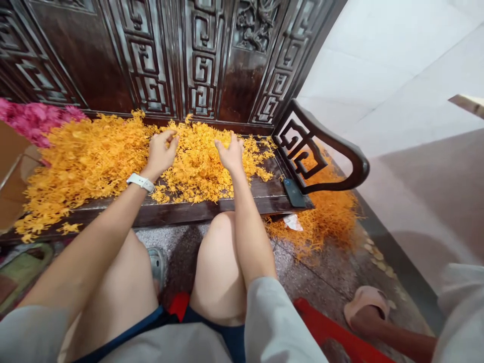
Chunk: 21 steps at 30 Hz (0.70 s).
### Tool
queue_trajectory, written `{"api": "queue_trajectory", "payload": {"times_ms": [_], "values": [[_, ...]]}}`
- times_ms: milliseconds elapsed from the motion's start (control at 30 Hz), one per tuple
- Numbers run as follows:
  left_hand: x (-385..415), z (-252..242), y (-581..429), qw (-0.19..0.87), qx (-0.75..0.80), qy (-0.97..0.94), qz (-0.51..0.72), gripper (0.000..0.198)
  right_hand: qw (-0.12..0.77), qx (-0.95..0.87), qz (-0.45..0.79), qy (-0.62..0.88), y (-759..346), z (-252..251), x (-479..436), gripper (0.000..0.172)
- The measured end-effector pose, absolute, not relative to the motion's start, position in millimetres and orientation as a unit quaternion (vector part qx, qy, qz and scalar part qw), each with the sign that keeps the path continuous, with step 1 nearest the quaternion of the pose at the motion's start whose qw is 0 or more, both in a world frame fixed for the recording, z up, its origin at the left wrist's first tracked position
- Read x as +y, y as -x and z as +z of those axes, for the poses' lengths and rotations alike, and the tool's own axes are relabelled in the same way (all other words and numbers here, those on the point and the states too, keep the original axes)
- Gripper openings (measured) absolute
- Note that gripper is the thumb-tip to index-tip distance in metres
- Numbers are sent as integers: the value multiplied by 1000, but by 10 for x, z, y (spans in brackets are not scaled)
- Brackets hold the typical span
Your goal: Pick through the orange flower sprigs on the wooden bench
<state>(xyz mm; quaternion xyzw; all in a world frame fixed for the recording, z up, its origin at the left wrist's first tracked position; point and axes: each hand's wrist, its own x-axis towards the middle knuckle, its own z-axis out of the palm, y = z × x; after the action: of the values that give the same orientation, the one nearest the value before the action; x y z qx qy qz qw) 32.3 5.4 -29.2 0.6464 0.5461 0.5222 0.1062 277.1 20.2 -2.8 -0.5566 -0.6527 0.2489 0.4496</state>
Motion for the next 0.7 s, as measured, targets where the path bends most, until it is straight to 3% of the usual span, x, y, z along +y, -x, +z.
{"api": "queue_trajectory", "payload": {"times_ms": [133,200,267,333,500,700], "values": [[-117,-234,-419,89,524,-691,490,24,441,-648,398,477,-2492,175,-21,66],[-194,-205,-450,73,515,-722,456,21,421,-639,448,463,-2350,200,-94,55],[-243,-184,-468,57,504,-749,426,24,416,-639,440,474,-2262,165,-107,49],[-262,-175,-477,44,498,-761,414,27,409,-639,430,490,-2229,118,-92,55],[-270,-189,-487,52,504,-743,437,27,376,-603,534,459,-2218,111,-100,51],[-285,-161,-458,56,508,-743,432,28,412,-558,577,431,-2215,58,-37,45]]}}
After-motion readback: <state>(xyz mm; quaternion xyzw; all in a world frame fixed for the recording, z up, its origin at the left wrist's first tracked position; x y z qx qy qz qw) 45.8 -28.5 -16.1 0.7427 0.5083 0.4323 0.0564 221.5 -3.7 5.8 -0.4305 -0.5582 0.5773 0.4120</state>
